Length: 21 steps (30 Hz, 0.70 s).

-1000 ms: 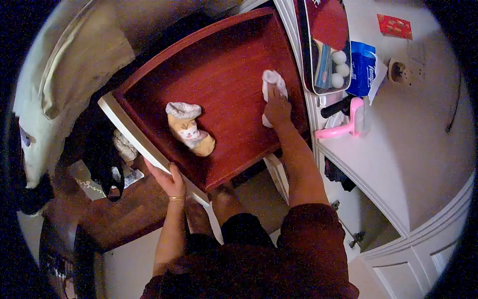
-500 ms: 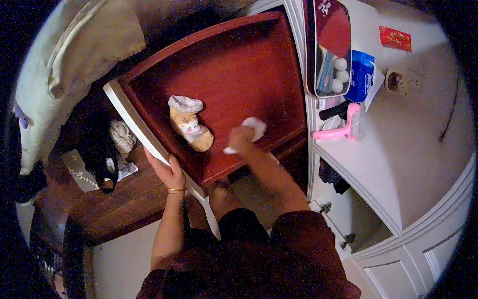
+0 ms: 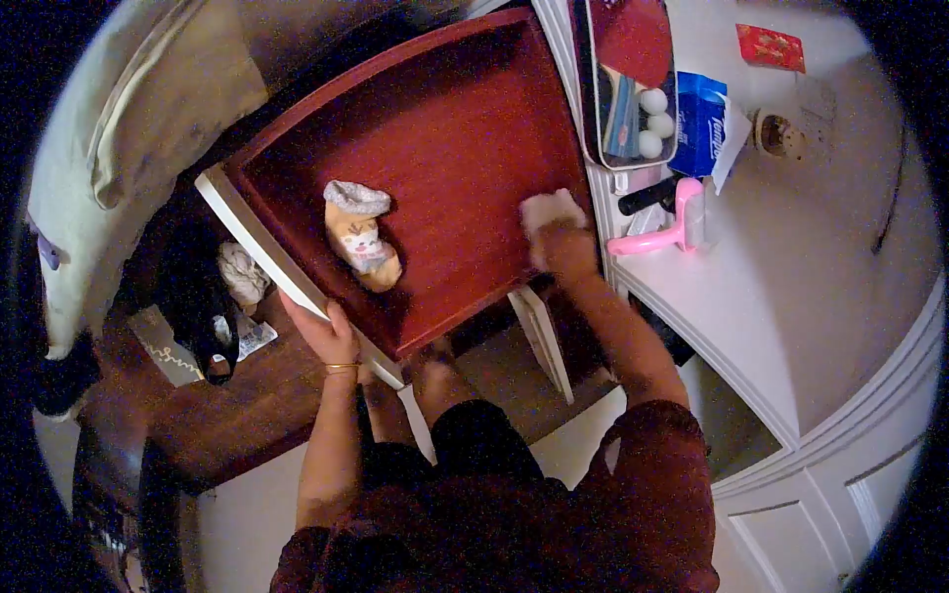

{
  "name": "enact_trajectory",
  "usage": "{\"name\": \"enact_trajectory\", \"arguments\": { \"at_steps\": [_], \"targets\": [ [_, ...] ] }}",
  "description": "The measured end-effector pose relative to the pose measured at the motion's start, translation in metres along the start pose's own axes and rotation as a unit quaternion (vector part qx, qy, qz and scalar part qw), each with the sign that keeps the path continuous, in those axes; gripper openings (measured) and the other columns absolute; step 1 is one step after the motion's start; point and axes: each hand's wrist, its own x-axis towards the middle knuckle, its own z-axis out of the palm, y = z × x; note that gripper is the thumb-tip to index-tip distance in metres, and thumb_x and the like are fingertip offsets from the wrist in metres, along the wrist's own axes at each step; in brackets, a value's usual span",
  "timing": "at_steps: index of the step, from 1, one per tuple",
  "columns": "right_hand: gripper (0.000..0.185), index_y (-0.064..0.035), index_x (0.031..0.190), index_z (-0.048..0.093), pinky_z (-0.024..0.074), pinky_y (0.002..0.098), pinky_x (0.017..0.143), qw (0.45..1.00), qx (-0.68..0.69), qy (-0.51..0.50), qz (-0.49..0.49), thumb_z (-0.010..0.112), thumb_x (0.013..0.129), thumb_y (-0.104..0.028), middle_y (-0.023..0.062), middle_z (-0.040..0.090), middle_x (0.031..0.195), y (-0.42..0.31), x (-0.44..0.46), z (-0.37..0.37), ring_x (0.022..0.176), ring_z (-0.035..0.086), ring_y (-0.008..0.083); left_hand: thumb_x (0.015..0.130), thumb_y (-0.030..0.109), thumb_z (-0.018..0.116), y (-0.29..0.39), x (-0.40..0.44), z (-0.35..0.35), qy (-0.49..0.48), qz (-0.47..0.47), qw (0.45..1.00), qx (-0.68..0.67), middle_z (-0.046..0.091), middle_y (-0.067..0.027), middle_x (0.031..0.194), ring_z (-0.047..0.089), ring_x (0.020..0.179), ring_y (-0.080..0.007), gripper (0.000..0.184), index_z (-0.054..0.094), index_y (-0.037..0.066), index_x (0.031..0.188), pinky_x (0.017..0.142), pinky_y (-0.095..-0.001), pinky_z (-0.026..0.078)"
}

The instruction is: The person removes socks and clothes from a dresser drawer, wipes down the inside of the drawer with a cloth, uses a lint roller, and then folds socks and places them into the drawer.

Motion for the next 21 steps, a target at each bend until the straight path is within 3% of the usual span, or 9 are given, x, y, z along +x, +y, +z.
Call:
{"name": "enact_trajectory", "arguments": {
  "at_steps": [1, 3, 6, 9, 10, 13, 16, 17, 21],
  "targets": [
    [0.026, -0.0080, 0.106, 0.057, 0.0535, 0.0403, 0.069, 0.974, 0.024, 0.209, -0.085, 0.058, 0.080, -0.011, 0.0149, 0.061, 0.104, 0.047, 0.019, 0.053, 0.098, 0.060, 0.0314, 0.075, 0.005, 0.051, 0.002, 0.002, 0.001, 0.001, -0.008, 1.000, -0.011, 0.035, -0.0261, 0.140, 0.036, 0.130, -0.0394, 0.072, 0.025, -0.008, 0.141, 0.110, -0.0426, 0.025],
    [0.033, -0.0076, 0.113, 0.054, 0.0533, 0.0423, 0.072, 0.959, 0.031, 0.280, -0.004, 0.057, 0.081, -0.011, 0.0178, 0.057, 0.113, 0.020, -0.001, 0.065, 0.099, 0.059, 0.0343, 0.075, 0.004, 0.051, 0.000, 0.001, 0.003, 0.013, -0.011, 1.000, -0.006, 0.035, -0.0258, 0.141, 0.036, 0.130, -0.0386, 0.072, 0.024, -0.008, 0.141, 0.110, -0.0416, 0.025],
    [0.044, -0.0064, 0.126, 0.047, 0.0504, 0.0475, 0.082, 0.942, 0.123, 0.311, 0.032, 0.054, 0.082, -0.007, 0.0216, 0.049, 0.127, -0.044, -0.034, 0.102, 0.102, 0.056, 0.0396, 0.076, 0.004, 0.050, 0.003, -0.001, 0.005, 0.015, -0.025, 0.999, -0.020, 0.034, -0.0256, 0.142, 0.035, 0.131, -0.0373, 0.071, 0.023, -0.009, 0.141, 0.111, -0.0400, 0.024],
    [0.022, -0.0036, 0.106, 0.052, 0.0473, 0.0515, 0.073, 0.953, 0.275, 0.108, -0.060, 0.045, 0.086, -0.010, 0.0216, 0.057, 0.104, -0.110, -0.073, 0.048, 0.088, 0.058, 0.0402, 0.077, 0.004, 0.049, 0.000, -0.005, 0.006, 0.012, -0.052, 0.997, -0.048, 0.033, -0.0250, 0.142, 0.034, 0.132, -0.0363, 0.071, 0.022, -0.009, 0.142, 0.111, -0.0383, 0.023],
    [0.020, -0.0030, 0.102, 0.052, 0.0481, 0.0496, 0.072, 0.928, 0.286, 0.202, -0.126, 0.045, 0.085, -0.009, 0.0202, 0.058, 0.097, -0.143, -0.075, 0.079, 0.082, 0.059, 0.0387, 0.077, 0.004, 0.049, -0.001, -0.007, 0.007, 0.012, -0.045, 0.998, -0.037, 0.033, -0.0250, 0.143, 0.034, 0.133, -0.0363, 0.071, 0.022, -0.008, 0.142, 0.111, -0.0386, 0.023],
    [0.028, 0.0008, 0.106, 0.055, 0.0521, 0.0417, 0.068, 0.914, 0.206, 0.248, -0.247, 0.050, 0.081, -0.009, 0.0158, 0.055, 0.103, -0.229, -0.111, 0.093, 0.084, 0.059, 0.0317, 0.078, 0.005, 0.049, -0.003, -0.003, 0.003, 0.013, -0.021, 1.000, -0.008, 0.032, -0.0253, 0.143, 0.033, 0.133, -0.0365, 0.071, 0.021, -0.008, 0.142, 0.111, -0.0394, 0.023],
    [0.032, -0.0056, 0.109, 0.056, 0.0523, 0.0390, 0.072, 0.898, 0.184, 0.195, -0.349, 0.054, 0.078, -0.013, 0.0123, 0.055, 0.106, -0.189, -0.095, 0.081, 0.088, 0.058, 0.0296, 0.078, 0.006, 0.050, -0.006, -0.006, 0.004, 0.000, -0.033, 0.999, -0.020, 0.031, -0.0258, 0.144, 0.032, 0.133, -0.0370, 0.071, 0.021, -0.008, 0.142, 0.111, -0.0413, 0.022],
    [0.025, -0.0100, 0.103, 0.057, 0.0515, 0.0381, 0.074, 0.844, 0.193, 0.264, -0.426, 0.054, 0.079, -0.014, 0.0101, 0.056, 0.104, -0.158, -0.077, 0.087, 0.089, 0.058, 0.0291, 0.078, 0.006, 0.051, -0.004, -0.007, 0.004, -0.005, -0.034, 0.999, -0.030, 0.031, -0.0254, 0.144, 0.032, 0.133, -0.0372, 0.072, 0.021, -0.008, 0.142, 0.111, -0.0413, 0.022],
    [0.013, -0.0115, 0.092, 0.058, 0.0493, 0.0426, 0.072, 0.925, 0.134, 0.178, -0.308, 0.052, 0.080, -0.013, 0.0103, 0.058, 0.092, -0.047, -0.036, 0.064, 0.088, 0.058, 0.0301, 0.078, 0.006, 0.051, -0.001, -0.004, 0.003, -0.005, -0.014, 1.000, -0.015, 0.032, -0.0249, 0.144, 0.033, 0.133, -0.0380, 0.072, 0.021, -0.008, 0.142, 0.111, -0.0415, 0.022]
  ]
}}
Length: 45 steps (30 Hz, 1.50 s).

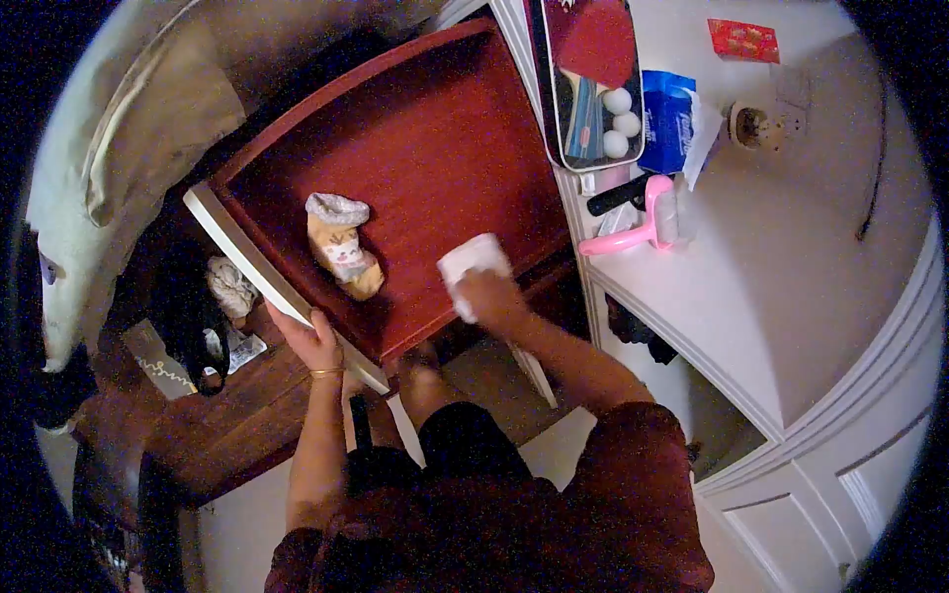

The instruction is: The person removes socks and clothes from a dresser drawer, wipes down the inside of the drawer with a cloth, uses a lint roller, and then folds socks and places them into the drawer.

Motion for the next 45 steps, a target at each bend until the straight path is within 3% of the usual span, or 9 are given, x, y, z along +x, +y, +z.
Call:
{"name": "enact_trajectory", "arguments": {
  "at_steps": [4, 12, 18, 22, 25, 28, 34, 38, 45],
  "targets": [
    [0.016, -0.0122, 0.095, 0.060, 0.0515, 0.0465, 0.067, 0.966, -0.108, 0.072, 0.225, 0.058, 0.080, -0.015, 0.0126, 0.060, 0.096, 0.054, 0.022, -0.049, 0.084, 0.063, 0.0321, 0.078, 0.007, 0.052, 0.006, 0.003, -0.001, 0.004, -0.001, 1.000, 0.004, 0.033, -0.0257, 0.143, 0.033, 0.133, -0.0387, 0.073, 0.022, -0.007, 0.142, 0.111, -0.0413, 0.023],
    [0.038, -0.0023, 0.120, 0.051, 0.0376, 0.0425, 0.101, 0.869, -0.224, 0.439, 0.032, 0.052, 0.083, -0.006, 0.0149, 0.044, 0.132, 0.085, 0.204, -0.155, 0.121, 0.043, 0.0366, 0.081, 0.008, 0.051, -0.009, -0.002, -0.007, -0.023, -0.011, 1.000, 0.010, 0.028, -0.0219, 0.147, 0.031, 0.134, -0.0322, 0.075, 0.015, -0.005, 0.146, 0.110, -0.0366, 0.023],
    [0.040, -0.0132, 0.127, 0.051, 0.0410, 0.0412, 0.098, 0.904, -0.219, 0.309, 0.199, 0.049, 0.087, -0.009, 0.0153, 0.039, 0.138, 0.109, 0.175, -0.122, 0.117, 0.046, 0.0378, 0.082, 0.007, 0.051, -0.004, -0.002, -0.005, -0.023, -0.006, 1.000, -0.007, 0.026, -0.0212, 0.148, 0.029, 0.135, -0.0313, 0.074, 0.014, -0.005, 0.146, 0.111, -0.0368, 0.020],
    [0.043, -0.0125, 0.135, 0.047, 0.0377, 0.0431, 0.101, 0.814, 0.285, 0.408, 0.298, 0.043, 0.092, -0.007, 0.0118, 0.038, 0.142, 0.077, 0.114, -0.093, 0.115, 0.046, 0.0427, 0.083, 0.011, 0.052, -0.002, 0.000, -0.005, -0.030, -0.027, 0.999, -0.016, 0.025, -0.0205, 0.148, 0.027, 0.136, -0.0313, 0.075, 0.015, -0.004, 0.146, 0.112, -0.0375, 0.019],
    [0.044, -0.0089, 0.134, 0.048, 0.0340, 0.0443, 0.106, 0.900, -0.154, 0.281, 0.296, 0.048, 0.090, -0.013, 0.0136, 0.036, 0.145, 0.106, 0.053, 0.000, 0.122, 0.040, 0.0459, 0.083, 0.012, 0.052, -0.014, -0.002, -0.004, -0.023, 0.008, 1.000, 0.001, 0.024, -0.0205, 0.149, 0.026, 0.137, -0.0314, 0.075, 0.015, -0.004, 0.146, 0.112, -0.0376, 0.018],
    [0.049, -0.0021, 0.139, 0.039, 0.0321, 0.0451, 0.109, 0.906, -0.237, 0.124, 0.328, 0.048, 0.091, -0.011, 0.0094, 0.025, 0.153, 0.085, 0.016, -0.002, 0.131, 0.035, 0.0402, 0.083, 0.013, 0.053, -0.008, -0.001, -0.005, -0.028, 0.001, 1.000, -0.013, 0.024, -0.0214, 0.149, 0.026, 0.137, -0.0322, 0.075, 0.015, -0.004, 0.146, 0.112, -0.0379, 0.018],
    [0.050, -0.0011, 0.134, 0.045, 0.0323, 0.0445, 0.109, 0.937, -0.055, 0.124, 0.321, 0.049, 0.084, 0.000, 0.0120, 0.036, 0.147, 0.041, 0.044, -0.047, 0.128, 0.037, 0.0418, 0.081, 0.009, 0.051, -0.008, -0.001, -0.004, -0.015, -0.017, 1.000, -0.013, 0.028, -0.0243, 0.146, 0.029, 0.136, -0.0353, 0.073, 0.018, -0.008, 0.144, 0.112, -0.0388, 0.019],
    [0.048, -0.0015, 0.126, 0.052, 0.0396, 0.0449, 0.097, 0.894, -0.105, 0.429, 0.076, 0.060, 0.079, -0.003, 0.0187, 0.050, 0.132, 0.041, 0.150, -0.111, 0.113, 0.048, 0.0427, 0.080, 0.008, 0.051, -0.002, 0.001, -0.003, -0.006, -0.019, 0.999, -0.025, 0.029, -0.0246, 0.145, 0.029, 0.136, -0.0354, 0.072, 0.019, -0.009, 0.143, 0.112, -0.0389, 0.020],
    [0.028, -0.0088, 0.093, 0.067, 0.0423, 0.0466, 0.088, 0.931, -0.159, 0.299, 0.135, 0.064, 0.075, -0.029, 0.0129, 0.064, 0.095, 0.028, 0.260, -0.116, 0.098, 0.055, 0.0335, 0.080, 0.006, 0.051, -0.004, -0.003, -0.002, -0.010, -0.028, 0.999, -0.016, 0.028, -0.0238, 0.146, 0.030, 0.135, -0.0339, 0.073, 0.017, -0.008, 0.144, 0.112, -0.0385, 0.021]
  ]
}}
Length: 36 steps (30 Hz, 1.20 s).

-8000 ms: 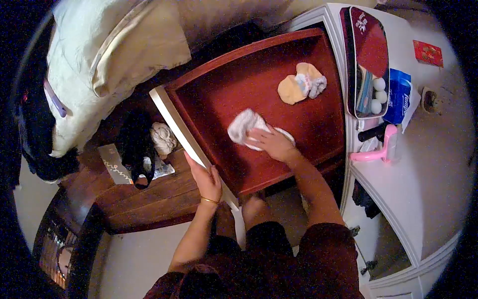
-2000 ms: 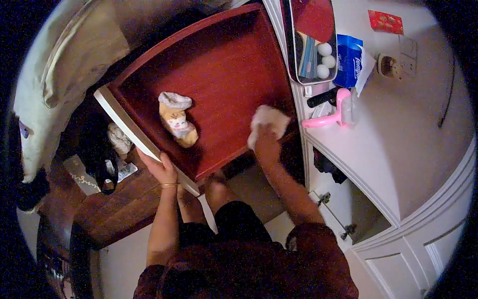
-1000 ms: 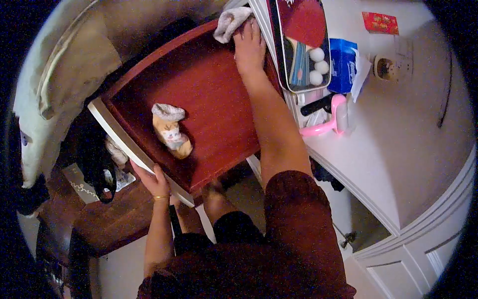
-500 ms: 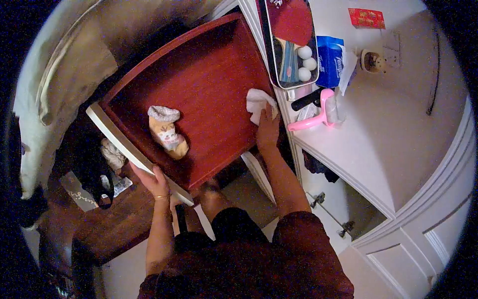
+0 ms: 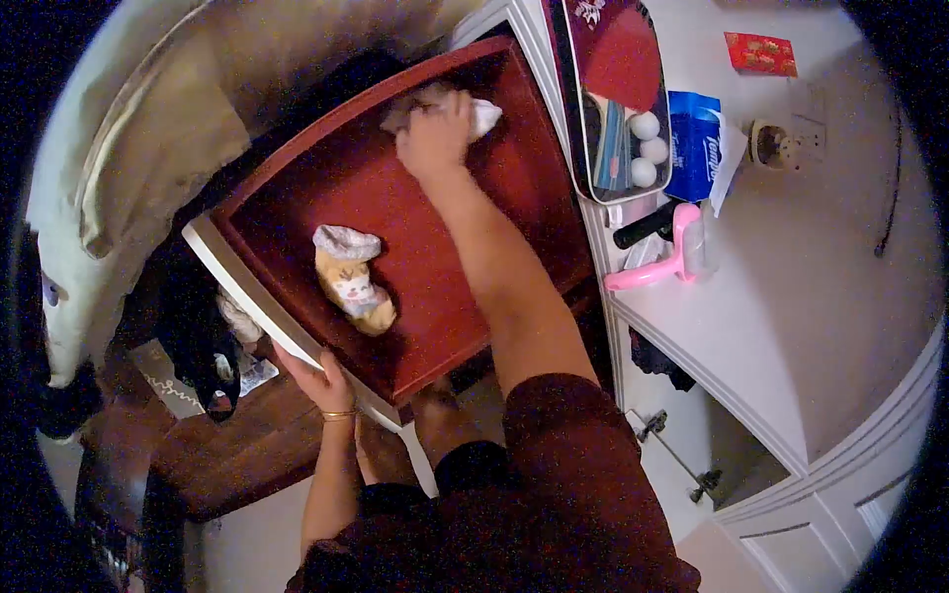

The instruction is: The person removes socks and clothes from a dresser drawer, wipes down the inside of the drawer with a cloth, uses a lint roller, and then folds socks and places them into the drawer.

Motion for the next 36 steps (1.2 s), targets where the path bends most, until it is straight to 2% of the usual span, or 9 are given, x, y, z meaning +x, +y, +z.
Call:
{"name": "enact_trajectory", "arguments": {
  "at_steps": [1, 4, 11, 14, 18, 22, 28, 33, 36],
  "targets": [
    [0.026, -0.0090, 0.091, 0.067, 0.0424, 0.0460, 0.088, 0.996, 0.016, -0.079, 0.023, 0.064, 0.074, -0.027, 0.0127, 0.064, 0.094, -0.009, 0.000, -0.005, 0.098, 0.054, 0.0331, 0.081, 0.006, 0.050, -0.001, -0.003, 0.000, 0.000, -0.005, 1.000, -0.007, 0.026, -0.0225, 0.147, 0.030, 0.135, -0.0329, 0.073, 0.016, -0.007, 0.144, 0.112, -0.0382, 0.020],
    [0.016, -0.0105, 0.089, 0.066, 0.0410, 0.0457, 0.086, 0.963, 0.109, 0.122, -0.215, 0.058, 0.078, -0.019, 0.0089, 0.063, 0.102, -0.020, -0.037, 0.032, 0.097, 0.053, 0.0279, 0.083, 0.007, 0.049, -0.002, -0.002, 0.003, -0.004, -0.008, 1.000, -0.026, 0.024, -0.0198, 0.148, 0.029, 0.133, -0.0306, 0.073, 0.015, -0.004, 0.146, 0.111, -0.0375, 0.020],
    [0.032, -0.0077, 0.109, 0.060, 0.0443, 0.0439, 0.079, 1.000, 0.011, -0.012, 0.009, 0.055, 0.077, -0.008, 0.0099, 0.057, 0.117, 0.065, -0.024, 0.036, 0.099, 0.054, 0.0313, 0.081, 0.008, 0.052, -0.010, -0.005, 0.003, 0.013, 0.012, 1.000, 0.024, 0.029, -0.0229, 0.144, 0.031, 0.133, -0.0334, 0.074, 0.017, -0.007, 0.144, 0.111, -0.0389, 0.021],
    [0.069, -0.0063, 0.139, 0.036, 0.0440, 0.0454, 0.087, 0.999, 0.021, -0.005, 0.040, 0.059, 0.075, -0.003, 0.0191, 0.038, 0.140, 0.092, -0.082, 0.042, 0.106, 0.053, 0.0362, 0.083, 0.011, 0.052, -0.007, -0.004, 0.000, 0.003, 0.021, 0.999, 0.029, 0.027, -0.0222, 0.146, 0.029, 0.134, -0.0330, 0.074, 0.016, -0.006, 0.144, 0.111, -0.0391, 0.020],
    [0.075, 0.0032, 0.139, 0.030, 0.0433, 0.0453, 0.090, 0.982, 0.060, -0.077, 0.160, 0.063, 0.072, -0.004, 0.0272, 0.035, 0.138, 0.095, -0.206, 0.081, 0.112, 0.048, 0.0404, 0.086, 0.014, 0.052, -0.004, -0.002, 0.002, 0.002, 0.022, 1.000, 0.022, 0.024, -0.0208, 0.149, 0.025, 0.136, -0.0331, 0.072, 0.016, -0.005, 0.145, 0.112, -0.0399, 0.017],
    [0.080, 0.0053, 0.142, 0.022, 0.0357, 0.0482, 0.101, 0.885, 0.118, -0.331, 0.306, 0.066, 0.076, -0.012, 0.0271, 0.023, 0.145, 0.031, -0.204, 0.048, 0.122, 0.037, 0.0466, 0.084, 0.012, 0.051, 0.000, -0.003, 0.003, 0.013, 0.009, 1.000, 0.015, 0.023, -0.0217, 0.149, 0.026, 0.136, -0.0352, 0.072, 0.017, -0.005, 0.145, 0.112, -0.0405, 0.017],
    [0.072, -0.0029, 0.148, 0.012, 0.0270, 0.0580, 0.107, 0.865, 0.257, -0.293, 0.315, 0.045, 0.084, 0.003, 0.0334, 0.005, 0.149, -0.186, -0.264, 0.053, 0.129, 0.020, 0.0596, 0.084, 0.011, 0.050, -0.004, -0.001, 0.002, 0.011, 0.041, 0.998, 0.045, 0.024, -0.0223, 0.148, 0.030, 0.133, -0.0337, 0.073, 0.015, -0.005, 0.146, 0.111, -0.0391, 0.019],
    [0.027, -0.0088, 0.109, 0.056, 0.0493, 0.0456, 0.072, 0.990, 0.029, -0.140, 0.016, 0.053, 0.082, -0.009, 0.0091, 0.057, 0.101, -0.103, -0.275, 0.040, 0.075, 0.058, 0.0263, 0.084, 0.008, 0.050, -0.002, -0.004, 0.001, -0.007, -0.006, 1.000, 0.004, 0.024, -0.0223, 0.148, 0.030, 0.133, -0.0325, 0.074, 0.013, -0.004, 0.146, 0.111, -0.0372, 0.019],
    [0.015, -0.0074, 0.099, 0.057, 0.0490, 0.0401, 0.069, 0.952, 0.008, -0.258, 0.162, 0.048, 0.088, -0.008, 0.0119, 0.060, 0.097, 0.004, -0.242, 0.055, 0.079, 0.062, 0.0258, 0.083, 0.007, 0.050, -0.004, -0.003, -0.001, -0.008, 0.011, 1.000, 0.018, 0.024, -0.0221, 0.148, 0.030, 0.133, -0.0321, 0.074, 0.013, -0.004, 0.147, 0.111, -0.0370, 0.019]
  ]
}}
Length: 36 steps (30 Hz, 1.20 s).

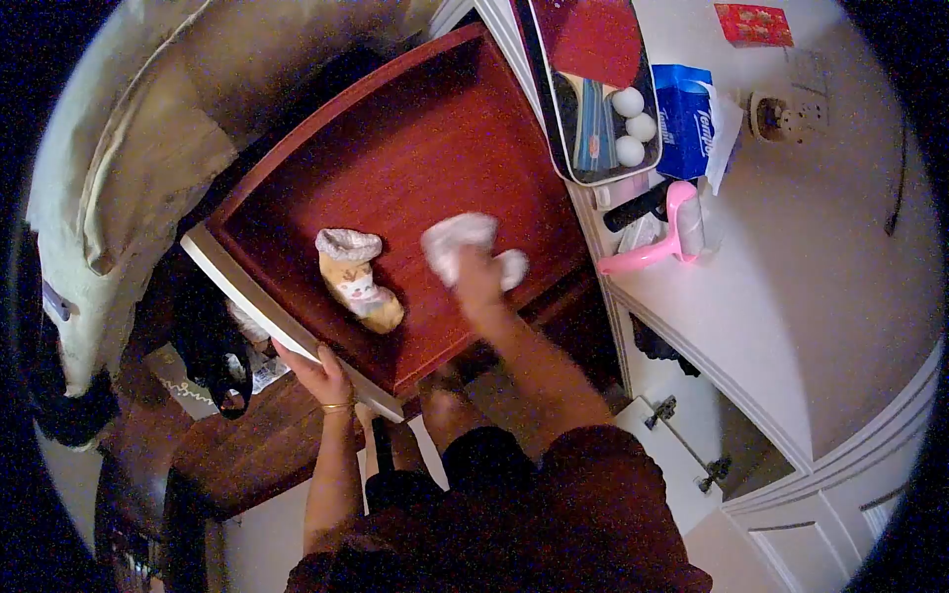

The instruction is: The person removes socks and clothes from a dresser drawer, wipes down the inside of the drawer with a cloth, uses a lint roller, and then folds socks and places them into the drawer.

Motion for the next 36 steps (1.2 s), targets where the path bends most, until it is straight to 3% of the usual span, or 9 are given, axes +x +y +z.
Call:
{"name": "enact_trajectory", "arguments": {
  "at_steps": [7, 10, 13, 18, 27, 29, 30, 33, 36],
  "targets": [
    [0.060, 0.0017, 0.119, 0.053, 0.0398, 0.0444, 0.098, 0.987, -0.035, -0.082, 0.135, 0.077, 0.069, -0.022, 0.0196, 0.055, 0.121, 0.043, 0.119, -0.064, 0.115, 0.052, 0.0346, 0.084, 0.007, 0.050, 0.001, 0.001, 0.003, 0.004, 0.005, 1.000, -0.014, 0.023, -0.0219, 0.149, 0.028, 0.135, -0.0320, 0.074, 0.013, -0.004, 0.147, 0.111, -0.0375, 0.019],
    [0.059, 0.0022, 0.120, 0.051, 0.0358, 0.0421, 0.098, 0.980, 0.019, 0.197, -0.003, 0.072, 0.069, -0.018, 0.0154, 0.053, 0.117, 0.019, 0.133, -0.093, 0.110, 0.049, 0.0317, 0.084, 0.009, 0.051, 0.000, -0.001, 0.003, 0.003, 0.005, 1.000, -0.020, 0.022, -0.0217, 0.149, 0.026, 0.136, -0.0317, 0.074, 0.014, -0.004, 0.146, 0.112, -0.0376, 0.018],
    [0.061, -0.0012, 0.122, 0.049, 0.0313, 0.0408, 0.103, 0.959, -0.034, 0.273, -0.072, 0.071, 0.067, -0.018, 0.0132, 0.050, 0.118, -0.009, 0.181, -0.124, 0.114, 0.046, 0.0292, 0.085, 0.011, 0.051, -0.001, -0.002, 0.001, 0.003, 0.006, 1.000, 0.007, 0.021, -0.0213, 0.150, 0.025, 0.136, -0.0308, 0.074, 0.014, -0.004, 0.146, 0.112, -0.0375, 0.017],
    [0.052, 0.0022, 0.112, 0.058, 0.0299, 0.0415, 0.108, 0.988, 0.051, 0.103, -0.100, 0.069, 0.067, -0.021, 0.0193, 0.052, 0.121, -0.026, 0.218, -0.174, 0.123, 0.041, 0.0345, 0.086, 0.012, 0.050, -0.004, -0.002, 0.002, 0.003, 0.017, 1.000, 0.012, 0.020, -0.0204, 0.150, 0.024, 0.137, -0.0303, 0.072, 0.014, -0.004, 0.146, 0.112, -0.0380, 0.016],
    [0.043, -0.0008, 0.117, 0.048, 0.0435, 0.0418, 0.094, 0.971, -0.036, 0.199, -0.128, 0.062, 0.078, -0.014, 0.0201, 0.051, 0.118, 0.018, 0.173, -0.118, 0.108, 0.053, 0.0343, 0.088, 0.012, 0.050, -0.002, 0.000, 0.001, -0.006, 0.006, 1.000, 0.015, 0.018, -0.0194, 0.151, 0.026, 0.136, -0.0294, 0.073, 0.011, -0.003, 0.147, 0.111, -0.0378, 0.017],
    [0.036, -0.0064, 0.116, 0.052, 0.0447, 0.0410, 0.089, 0.995, -0.075, 0.041, -0.058, 0.060, 0.082, -0.017, 0.0124, 0.052, 0.119, 0.037, 0.142, -0.102, 0.104, 0.056, 0.0315, 0.088, 0.012, 0.050, 0.000, -0.001, 0.002, -0.006, 0.009, 1.000, 0.011, 0.019, -0.0198, 0.150, 0.027, 0.135, -0.0294, 0.073, 0.010, -0.003, 0.147, 0.111, -0.0371, 0.018],
    [0.035, -0.0073, 0.117, 0.053, 0.0455, 0.0404, 0.088, 0.973, 0.212, 0.078, -0.036, 0.058, 0.085, -0.019, 0.0098, 0.053, 0.119, 0.059, 0.127, -0.064, 0.103, 0.057, 0.0296, 0.088, 0.012, 0.050, -0.002, -0.001, 0.003, -0.005, 0.014, 1.000, 0.005, 0.019, -0.0200, 0.150, 0.027, 0.135, -0.0294, 0.073, 0.010, -0.003, 0.147, 0.111, -0.0369, 0.018],
    [0.046, 0.0005, 0.116, 0.053, 0.0479, 0.0427, 0.089, 0.986, 0.046, -0.136, 0.085, 0.059, 0.085, -0.033, 0.0185, 0.059, 0.118, 0.078, 0.064, -0.058, 0.106, 0.061, 0.0321, 0.087, 0.011, 0.050, -0.004, 0.000, 0.002, -0.001, 0.021, 1.000, -0.001, 0.021, -0.0204, 0.149, 0.028, 0.134, -0.0296, 0.072, 0.011, -0.004, 0.147, 0.111, -0.0365, 0.019],
    [0.053, -0.0052, 0.114, 0.062, 0.0475, 0.0458, 0.084, 0.985, -0.091, -0.128, 0.066, 0.043, 0.092, -0.049, 0.0148, 0.058, 0.122, 0.054, 0.045, -0.009, 0.108, 0.060, 0.0309, 0.086, 0.010, 0.050, 0.007, 0.004, 0.004, 0.004, 0.011, 1.000, -0.001, 0.023, -0.0206, 0.148, 0.028, 0.134, -0.0299, 0.072, 0.012, -0.004, 0.146, 0.111, -0.0364, 0.019]
  ]
}}
